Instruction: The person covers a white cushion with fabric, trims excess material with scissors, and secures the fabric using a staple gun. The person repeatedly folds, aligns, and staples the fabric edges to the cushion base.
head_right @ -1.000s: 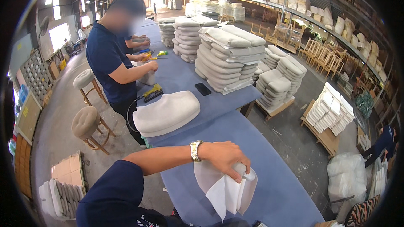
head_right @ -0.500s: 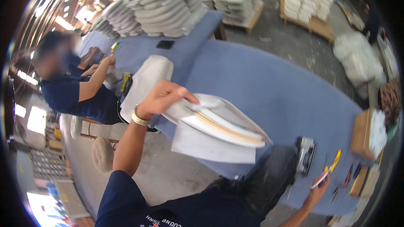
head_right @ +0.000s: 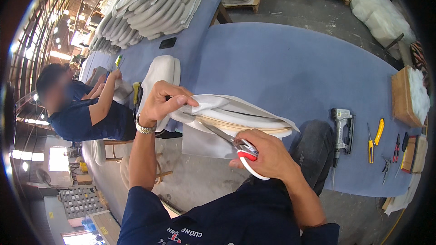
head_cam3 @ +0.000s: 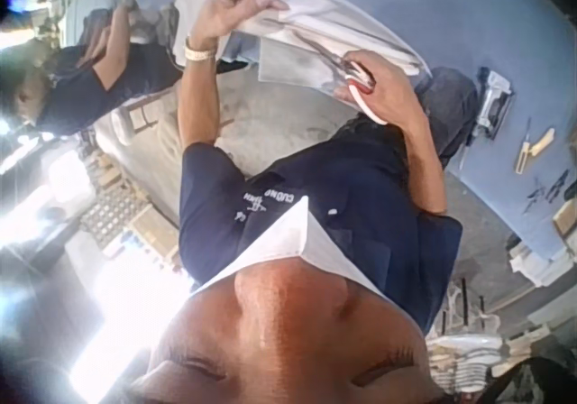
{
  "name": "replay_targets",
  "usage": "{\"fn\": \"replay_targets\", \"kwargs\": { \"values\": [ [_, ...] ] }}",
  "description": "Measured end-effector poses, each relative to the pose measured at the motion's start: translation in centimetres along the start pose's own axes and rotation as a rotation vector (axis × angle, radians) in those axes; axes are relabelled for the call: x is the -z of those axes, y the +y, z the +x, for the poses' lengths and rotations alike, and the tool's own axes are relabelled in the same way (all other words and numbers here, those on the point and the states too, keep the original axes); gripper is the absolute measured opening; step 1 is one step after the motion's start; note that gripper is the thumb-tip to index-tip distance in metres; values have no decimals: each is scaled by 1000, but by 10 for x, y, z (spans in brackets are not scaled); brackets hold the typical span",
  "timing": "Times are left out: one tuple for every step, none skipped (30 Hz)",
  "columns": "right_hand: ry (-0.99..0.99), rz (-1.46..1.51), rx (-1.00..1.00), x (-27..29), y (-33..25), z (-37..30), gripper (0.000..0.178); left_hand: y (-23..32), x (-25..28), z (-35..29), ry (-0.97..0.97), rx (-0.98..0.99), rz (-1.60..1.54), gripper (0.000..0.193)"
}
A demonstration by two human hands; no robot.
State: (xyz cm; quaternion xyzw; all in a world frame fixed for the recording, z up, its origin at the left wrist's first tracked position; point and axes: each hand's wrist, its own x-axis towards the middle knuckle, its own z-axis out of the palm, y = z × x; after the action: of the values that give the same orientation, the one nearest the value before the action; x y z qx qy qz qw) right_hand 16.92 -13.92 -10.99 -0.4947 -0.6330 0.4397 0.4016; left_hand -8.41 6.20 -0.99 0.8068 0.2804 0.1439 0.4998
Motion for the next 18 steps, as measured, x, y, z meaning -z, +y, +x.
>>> {"fn": "replay_targets", "kwargs": {
  "values": [
    [-1,8,4,2,2,-1,62,2,-2,0,-8,-15,1,30],
    [-1,16,9,3,3,-3,63,3,-4,1,-17,-31,2,29],
    [4,6,19,3,5,-3,62,5,-5,2,-26,-47,3,29],
    [-12,8,22,5,5,-4,61,7,-5,3,-33,-39,9,29],
    [-27,10,26,7,5,-3,61,9,-6,4,-41,-31,14,29],
    [-42,12,29,9,5,-2,60,10,-7,4,-50,-23,20,29],
    [-49,22,40,10,6,-1,60,10,-7,5,-47,-30,24,29],
    [-56,32,50,11,7,1,59,9,-8,5,-44,-36,28,29],
    [-62,42,61,11,8,2,59,9,-8,5,-41,-43,32,30],
    [-63,38,67,12,9,4,59,11,-8,6,-47,-32,32,30],
    [-65,33,74,13,10,5,59,12,-7,6,-54,-20,31,30],
    [-66,29,80,14,11,7,59,13,-7,7,-60,-9,30,30],
    [-68,33,82,14,12,8,59,13,-7,7,-57,-14,33,29],
    [-71,38,85,13,14,9,59,10,-7,6,-54,-20,36,29],
    [-73,42,87,14,15,10,59,10,-7,6,-52,-25,38,29],
    [-82,42,76,15,15,11,59,10,-7,6,-49,-25,35,29],
    [-91,42,66,17,15,12,60,10,-8,7,-47,-25,32,29],
    [-100,42,55,18,15,13,60,10,-9,7,-44,-25,28,29]
  ]
}}
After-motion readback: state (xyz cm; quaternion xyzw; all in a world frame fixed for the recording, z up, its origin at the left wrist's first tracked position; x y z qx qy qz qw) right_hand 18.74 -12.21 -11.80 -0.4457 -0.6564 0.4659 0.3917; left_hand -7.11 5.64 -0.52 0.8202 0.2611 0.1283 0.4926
